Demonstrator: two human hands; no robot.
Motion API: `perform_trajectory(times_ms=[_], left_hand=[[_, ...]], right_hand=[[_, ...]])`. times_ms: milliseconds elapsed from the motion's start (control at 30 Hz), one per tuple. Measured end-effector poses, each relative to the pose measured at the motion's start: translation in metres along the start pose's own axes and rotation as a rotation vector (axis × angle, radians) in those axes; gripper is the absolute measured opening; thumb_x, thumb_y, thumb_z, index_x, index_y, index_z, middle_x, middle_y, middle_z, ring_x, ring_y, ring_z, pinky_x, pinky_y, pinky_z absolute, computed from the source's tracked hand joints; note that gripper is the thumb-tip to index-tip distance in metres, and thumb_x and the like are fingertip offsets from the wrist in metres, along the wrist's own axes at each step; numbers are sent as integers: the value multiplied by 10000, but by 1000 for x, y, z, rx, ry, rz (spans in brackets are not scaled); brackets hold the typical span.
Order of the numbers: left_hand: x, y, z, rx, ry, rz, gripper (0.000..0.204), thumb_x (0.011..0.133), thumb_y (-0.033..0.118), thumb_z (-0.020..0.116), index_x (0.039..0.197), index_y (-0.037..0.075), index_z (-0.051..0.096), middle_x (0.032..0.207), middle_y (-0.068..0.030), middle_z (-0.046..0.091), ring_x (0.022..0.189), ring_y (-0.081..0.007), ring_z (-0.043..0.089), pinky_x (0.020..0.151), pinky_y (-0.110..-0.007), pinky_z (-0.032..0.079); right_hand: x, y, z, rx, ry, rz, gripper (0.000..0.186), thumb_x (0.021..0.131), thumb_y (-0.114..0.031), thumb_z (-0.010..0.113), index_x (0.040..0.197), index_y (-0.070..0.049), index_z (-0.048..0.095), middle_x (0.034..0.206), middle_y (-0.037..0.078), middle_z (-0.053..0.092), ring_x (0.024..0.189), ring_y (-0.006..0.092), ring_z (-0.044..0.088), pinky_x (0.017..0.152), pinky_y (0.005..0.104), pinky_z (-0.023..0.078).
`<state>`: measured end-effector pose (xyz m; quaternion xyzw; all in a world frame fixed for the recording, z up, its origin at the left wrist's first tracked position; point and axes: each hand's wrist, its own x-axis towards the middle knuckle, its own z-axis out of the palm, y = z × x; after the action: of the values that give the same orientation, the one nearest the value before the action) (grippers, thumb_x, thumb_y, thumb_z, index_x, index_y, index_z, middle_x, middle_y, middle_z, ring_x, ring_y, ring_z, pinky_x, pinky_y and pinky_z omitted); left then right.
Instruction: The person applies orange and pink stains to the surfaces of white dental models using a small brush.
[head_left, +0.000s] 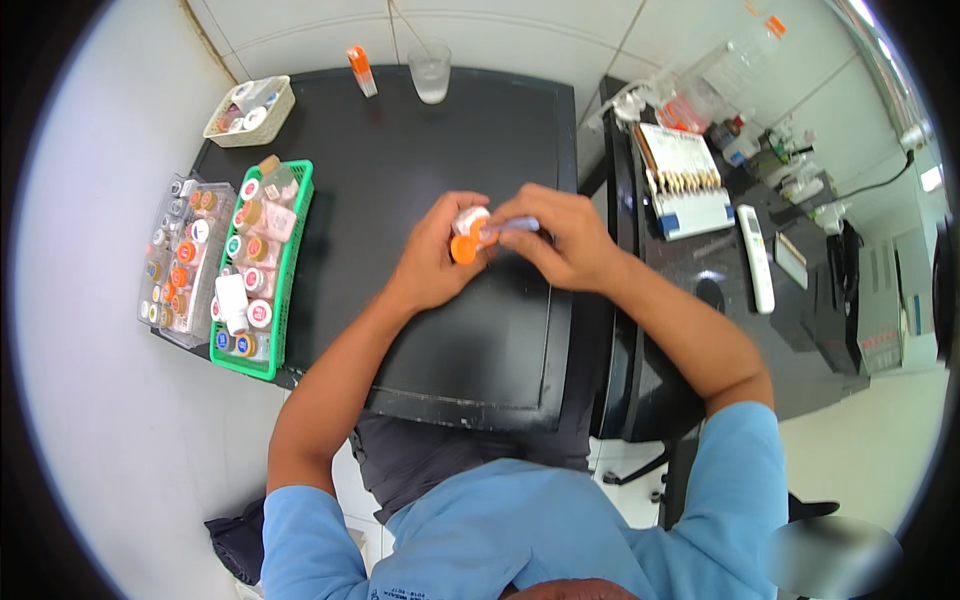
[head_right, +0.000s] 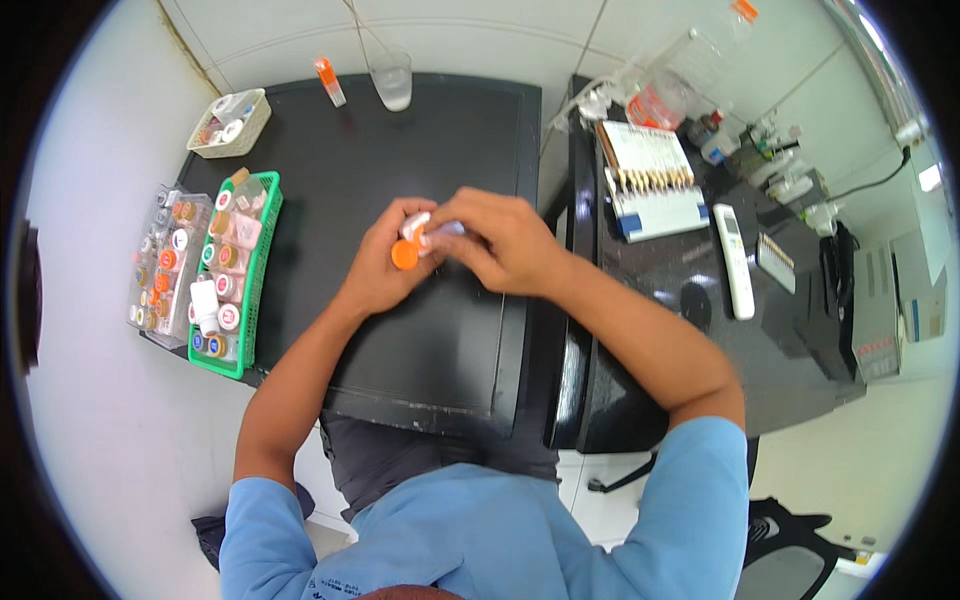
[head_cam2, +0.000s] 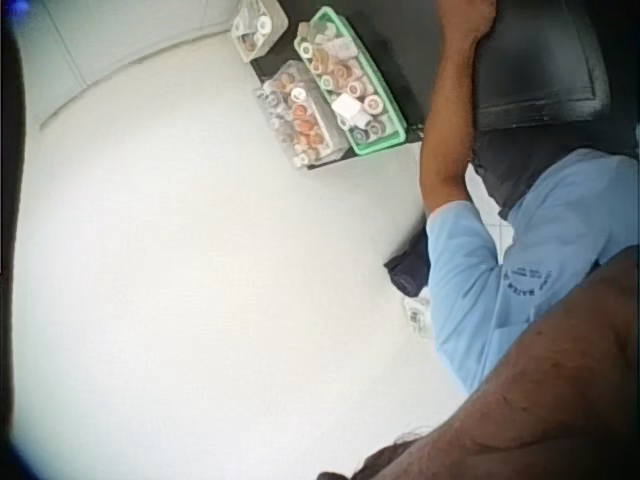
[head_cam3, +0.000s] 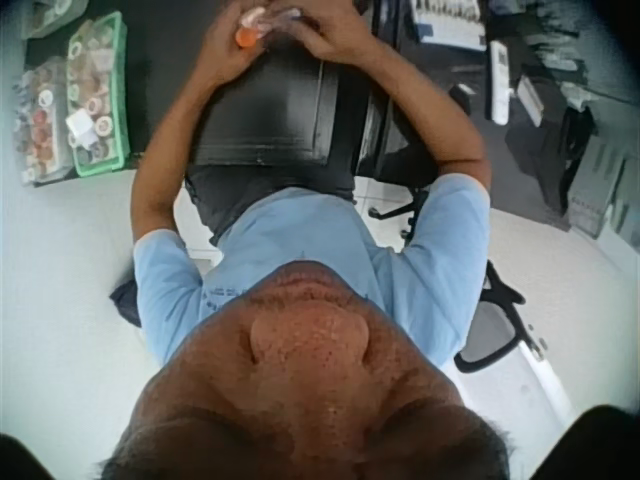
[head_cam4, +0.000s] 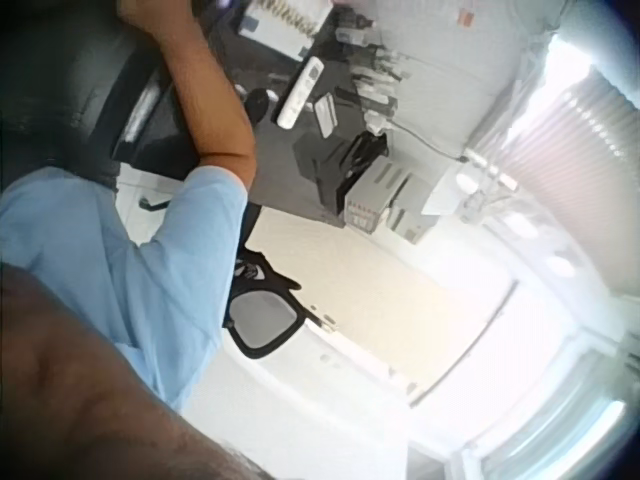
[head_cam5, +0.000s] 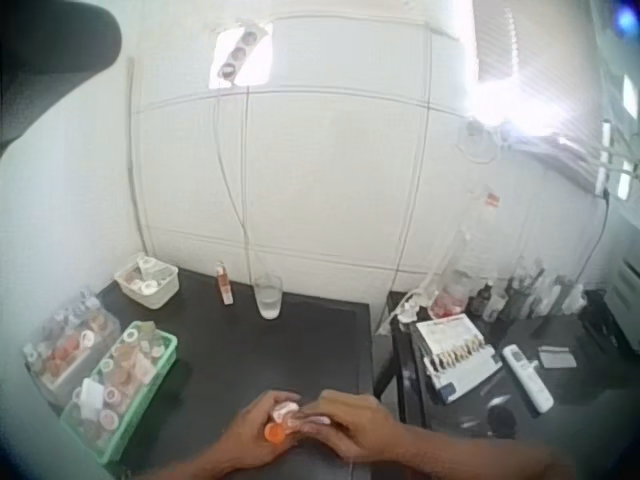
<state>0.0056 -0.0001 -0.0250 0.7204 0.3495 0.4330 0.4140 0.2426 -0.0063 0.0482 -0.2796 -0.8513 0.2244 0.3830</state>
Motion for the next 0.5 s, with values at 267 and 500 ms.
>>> perform_trajectory(times_ms=[267,500], left_hand=[[-1,-1,0,92,100,129,635,851,207,1009,1302,51,591,1311,-131,667,1077,-241,729,889,-365,604],[-5,10,-2,-129,-12,-183,649,870,198,994,1292,79,515,1309,-141,671,1078,-194,713,913,-354,598]], right_hand=[[5,-6,-1,43,31,-50,176,970,-58,814,1145,-64,801,914,83,720,635,216,687,576,338,520],[5,-11,-10,20,12,-85,210,942,-18,809,1151,-23,794,971,97,776,727,232,744,620,326,574]])
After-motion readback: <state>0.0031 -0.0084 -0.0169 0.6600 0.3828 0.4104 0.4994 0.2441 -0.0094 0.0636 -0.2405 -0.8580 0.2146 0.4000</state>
